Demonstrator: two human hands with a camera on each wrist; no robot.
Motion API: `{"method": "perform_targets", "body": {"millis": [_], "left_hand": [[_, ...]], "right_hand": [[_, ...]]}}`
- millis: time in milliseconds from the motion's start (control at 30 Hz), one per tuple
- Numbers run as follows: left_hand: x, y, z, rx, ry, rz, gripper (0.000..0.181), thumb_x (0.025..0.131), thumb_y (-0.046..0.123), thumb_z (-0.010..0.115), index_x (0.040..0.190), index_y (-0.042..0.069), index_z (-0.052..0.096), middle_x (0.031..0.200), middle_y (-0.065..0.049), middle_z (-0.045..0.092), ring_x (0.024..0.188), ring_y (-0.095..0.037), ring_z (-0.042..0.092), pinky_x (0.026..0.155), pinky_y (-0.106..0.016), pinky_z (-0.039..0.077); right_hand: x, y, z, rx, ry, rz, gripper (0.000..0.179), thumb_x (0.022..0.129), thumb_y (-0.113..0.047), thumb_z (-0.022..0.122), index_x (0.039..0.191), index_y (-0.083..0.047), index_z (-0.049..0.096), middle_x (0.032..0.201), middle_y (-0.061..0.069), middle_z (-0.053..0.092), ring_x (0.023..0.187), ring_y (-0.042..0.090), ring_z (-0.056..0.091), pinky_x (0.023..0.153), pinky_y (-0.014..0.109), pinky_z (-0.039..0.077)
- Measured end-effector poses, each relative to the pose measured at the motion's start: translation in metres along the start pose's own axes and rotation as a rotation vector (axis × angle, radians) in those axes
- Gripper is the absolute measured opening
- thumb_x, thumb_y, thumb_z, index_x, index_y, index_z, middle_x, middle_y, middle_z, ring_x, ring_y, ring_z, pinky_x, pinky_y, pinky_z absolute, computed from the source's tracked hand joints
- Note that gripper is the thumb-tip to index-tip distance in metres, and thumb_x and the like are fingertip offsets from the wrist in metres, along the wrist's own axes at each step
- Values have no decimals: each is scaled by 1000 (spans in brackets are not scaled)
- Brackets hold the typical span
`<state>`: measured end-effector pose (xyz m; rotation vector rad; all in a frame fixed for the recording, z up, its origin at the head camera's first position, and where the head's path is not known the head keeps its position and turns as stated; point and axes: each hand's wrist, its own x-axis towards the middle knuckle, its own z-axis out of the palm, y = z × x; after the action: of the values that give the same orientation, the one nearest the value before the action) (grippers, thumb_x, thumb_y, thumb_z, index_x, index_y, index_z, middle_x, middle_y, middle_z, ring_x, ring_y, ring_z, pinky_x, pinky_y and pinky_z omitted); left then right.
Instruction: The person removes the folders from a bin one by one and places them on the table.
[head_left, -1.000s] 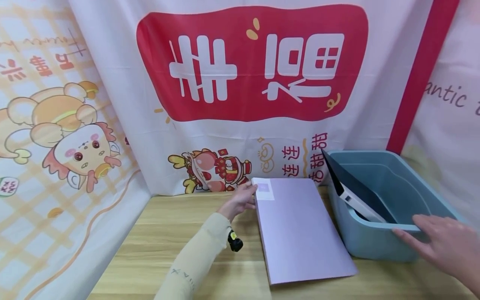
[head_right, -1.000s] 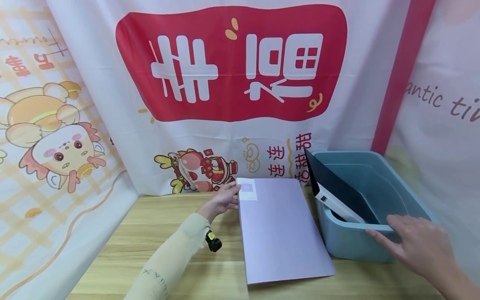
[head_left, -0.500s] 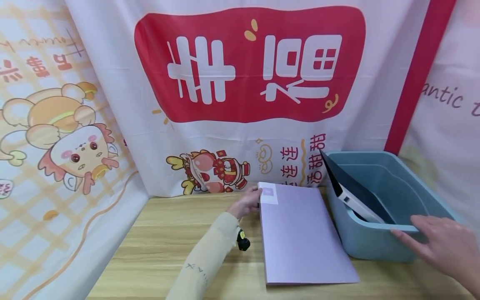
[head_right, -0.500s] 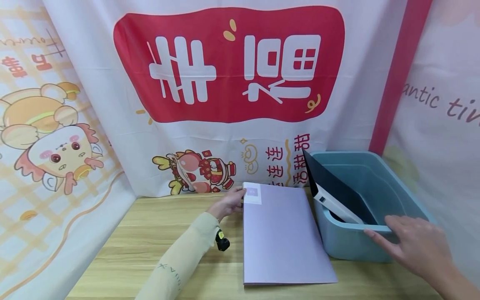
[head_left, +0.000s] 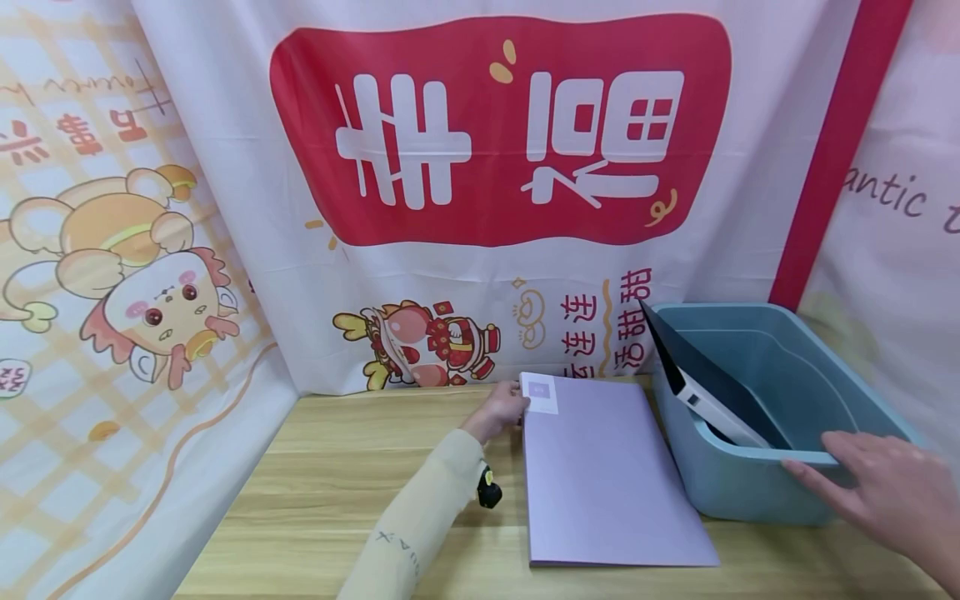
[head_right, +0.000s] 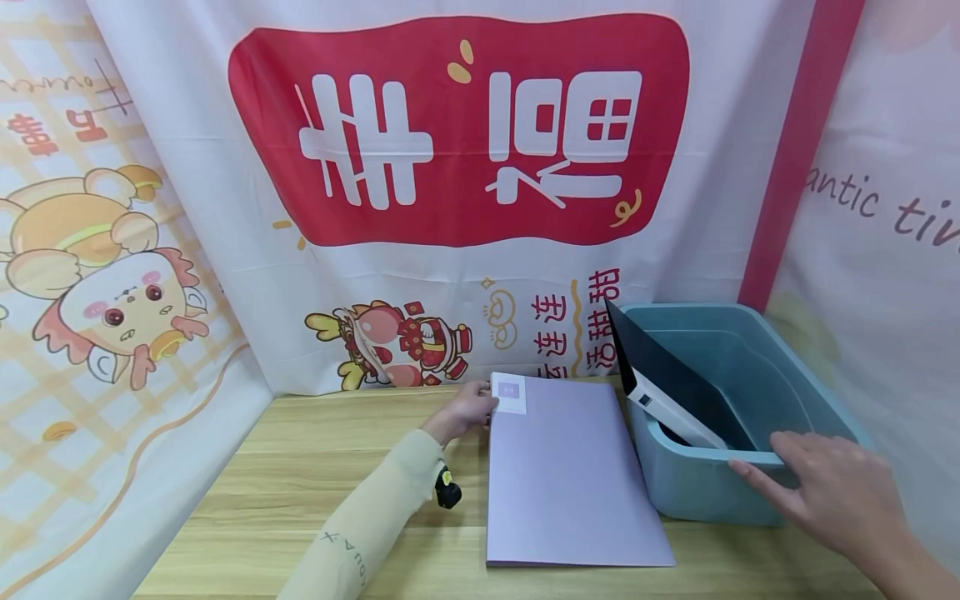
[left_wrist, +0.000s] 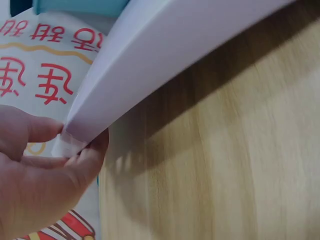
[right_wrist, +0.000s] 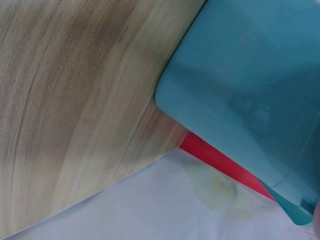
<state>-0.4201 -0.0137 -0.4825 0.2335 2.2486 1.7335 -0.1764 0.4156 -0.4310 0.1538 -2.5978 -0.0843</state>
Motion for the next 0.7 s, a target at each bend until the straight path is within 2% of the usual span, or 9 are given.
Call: {"method": "perform_targets", "body": {"millis": [133, 267, 467, 567, 700], "left_hand": [[-6, 2, 5, 101, 65, 14, 40, 96, -2, 57, 135, -9, 56, 113, -20, 70, 91, -24, 70, 82, -35, 61], [-8, 1, 8, 150, 105, 0, 41, 89, -8, 60, 130, -10, 60, 110, -19, 70, 90, -26, 69, 81, -35, 61], [-8, -4, 8, 145, 95, 7, 44, 83, -14, 61, 127, -13, 61, 106, -22, 71, 92, -32, 70, 82, -41, 61], [-9, -5, 8, 158, 88, 19, 43, 82, -13, 62, 126, -13, 61, 106, -21, 71, 90, -29, 68, 82, -41, 61], [-9, -6, 8, 227, 92, 48, 42, 79, -13, 65, 121, -10, 65, 102, -18, 72, 87, -24, 65, 79, -34, 60]], "right_hand": [[-1, 1, 1, 1, 18, -6, 55, 86, -64, 67, 69, -19, 42, 57, -5, 35, 50, 12, 33, 48, 28, 37], [-1, 0, 2, -1, 34, -15, 55, 86, -64, 68, 69, -19, 42, 57, -6, 34, 49, 12, 32, 47, 27, 36], [0, -2, 1, 5, 51, -22, 54, 84, -63, 70, 69, -20, 42, 56, -7, 33, 49, 11, 31, 48, 26, 35], [0, -1, 0, 10, 56, -20, 54, 84, -63, 70, 69, -20, 42, 56, -6, 33, 49, 12, 30, 48, 26, 35], [0, -1, 0, 2, 60, -18, 55, 84, -64, 69, 69, -20, 41, 56, -6, 32, 49, 12, 30, 47, 26, 34]]}}
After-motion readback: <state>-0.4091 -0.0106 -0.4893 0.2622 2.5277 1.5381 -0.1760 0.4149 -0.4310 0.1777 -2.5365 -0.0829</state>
